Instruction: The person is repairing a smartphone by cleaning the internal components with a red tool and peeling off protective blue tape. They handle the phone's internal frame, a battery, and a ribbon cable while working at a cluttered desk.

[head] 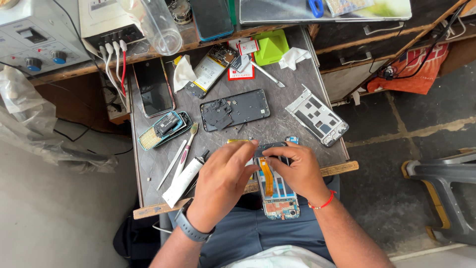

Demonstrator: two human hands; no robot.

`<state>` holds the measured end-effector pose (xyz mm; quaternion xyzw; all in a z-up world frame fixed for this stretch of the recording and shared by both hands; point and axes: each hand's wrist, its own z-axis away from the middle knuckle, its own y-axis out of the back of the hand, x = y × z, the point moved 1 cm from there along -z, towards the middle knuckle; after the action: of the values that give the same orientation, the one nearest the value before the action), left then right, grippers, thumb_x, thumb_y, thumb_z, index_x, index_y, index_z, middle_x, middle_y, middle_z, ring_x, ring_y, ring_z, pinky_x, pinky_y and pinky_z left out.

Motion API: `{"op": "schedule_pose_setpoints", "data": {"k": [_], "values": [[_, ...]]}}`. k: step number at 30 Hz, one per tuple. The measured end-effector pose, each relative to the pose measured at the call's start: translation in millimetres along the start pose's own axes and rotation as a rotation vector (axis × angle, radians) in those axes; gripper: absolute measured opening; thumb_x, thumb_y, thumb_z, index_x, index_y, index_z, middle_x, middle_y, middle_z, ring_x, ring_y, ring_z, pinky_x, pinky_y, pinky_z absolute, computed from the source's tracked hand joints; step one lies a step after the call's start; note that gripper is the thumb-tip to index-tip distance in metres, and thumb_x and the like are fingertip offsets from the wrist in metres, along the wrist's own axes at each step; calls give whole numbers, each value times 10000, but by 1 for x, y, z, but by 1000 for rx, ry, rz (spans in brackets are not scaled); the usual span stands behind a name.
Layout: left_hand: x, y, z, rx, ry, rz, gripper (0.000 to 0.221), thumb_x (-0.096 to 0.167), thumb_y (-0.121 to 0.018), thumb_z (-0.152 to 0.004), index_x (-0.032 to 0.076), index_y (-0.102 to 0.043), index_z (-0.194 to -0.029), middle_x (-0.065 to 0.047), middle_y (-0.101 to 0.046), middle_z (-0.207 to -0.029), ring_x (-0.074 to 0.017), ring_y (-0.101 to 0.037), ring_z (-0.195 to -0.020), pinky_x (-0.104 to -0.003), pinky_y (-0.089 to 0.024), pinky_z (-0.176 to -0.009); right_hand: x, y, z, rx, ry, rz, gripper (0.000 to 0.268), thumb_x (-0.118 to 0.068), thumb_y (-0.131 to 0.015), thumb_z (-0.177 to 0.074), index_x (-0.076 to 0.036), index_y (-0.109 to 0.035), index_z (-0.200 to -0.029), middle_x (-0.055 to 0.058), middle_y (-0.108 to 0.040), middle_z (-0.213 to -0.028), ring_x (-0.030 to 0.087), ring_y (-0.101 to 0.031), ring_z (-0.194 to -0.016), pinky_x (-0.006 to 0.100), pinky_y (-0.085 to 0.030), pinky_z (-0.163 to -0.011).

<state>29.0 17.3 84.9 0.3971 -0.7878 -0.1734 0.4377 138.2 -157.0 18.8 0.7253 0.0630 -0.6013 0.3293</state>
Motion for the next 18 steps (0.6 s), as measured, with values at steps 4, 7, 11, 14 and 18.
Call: {"op": "schedule_pose_setpoints", "data": {"k": [4, 7, 11, 14, 18], "values": [[2, 0, -1, -9, -10, -11, 467, -10, -719, -889, 93, -567, -1319, -116, -697, -1020, -318, -697, -848, -411, -555, -719, 0, 1, -2, 2, 154, 36, 121, -48, -785, -830, -52, -804, -949, 90, -811, -853, 172, -764, -766, 400, -434, -1096], [6, 2, -4, -32, 61, -43, 518, 58, -777, -833, 91, -579, -1311, -111, -709, -993, -322, -696, -850, -415, -554, -715, 2, 1, 0, 7, 112, 9, 131, -52, -786, -827, -50, -803, -957, 86, -809, -854, 161, -752, -752, 380, -461, -1059], [7, 3, -10, -119, 59, -10, 508, -16, -736, -895, 100, -605, -1371, -101, -735, -1050, -277, -711, -886, -384, -568, -748, 2, 1, -1, -9, -5, -1, 165, -64, -793, -822, -67, -814, -986, 84, -787, -836, 160, -680, -725, 348, -513, -800], [11, 12, -10, -11, -19, -68, 594, 107, -775, -781, 99, -590, -1345, -168, -693, -1134, -339, -667, -997, -406, -549, -819, 3, 1, -1, 6, 72, 12, 160, -40, -790, -820, -49, -808, -979, 90, -797, -849, 133, -707, -739, 334, -454, -959], [5, 6, -11, -70, 69, -28, 507, 41, -769, -881, 135, -622, -1357, -109, -699, -992, -298, -682, -907, -403, -548, -775, 0, 1, 0, 10, 100, -11, 157, -48, -787, -822, -54, -799, -979, 70, -796, -849, 107, -690, -741, 292, -515, -877]]}}
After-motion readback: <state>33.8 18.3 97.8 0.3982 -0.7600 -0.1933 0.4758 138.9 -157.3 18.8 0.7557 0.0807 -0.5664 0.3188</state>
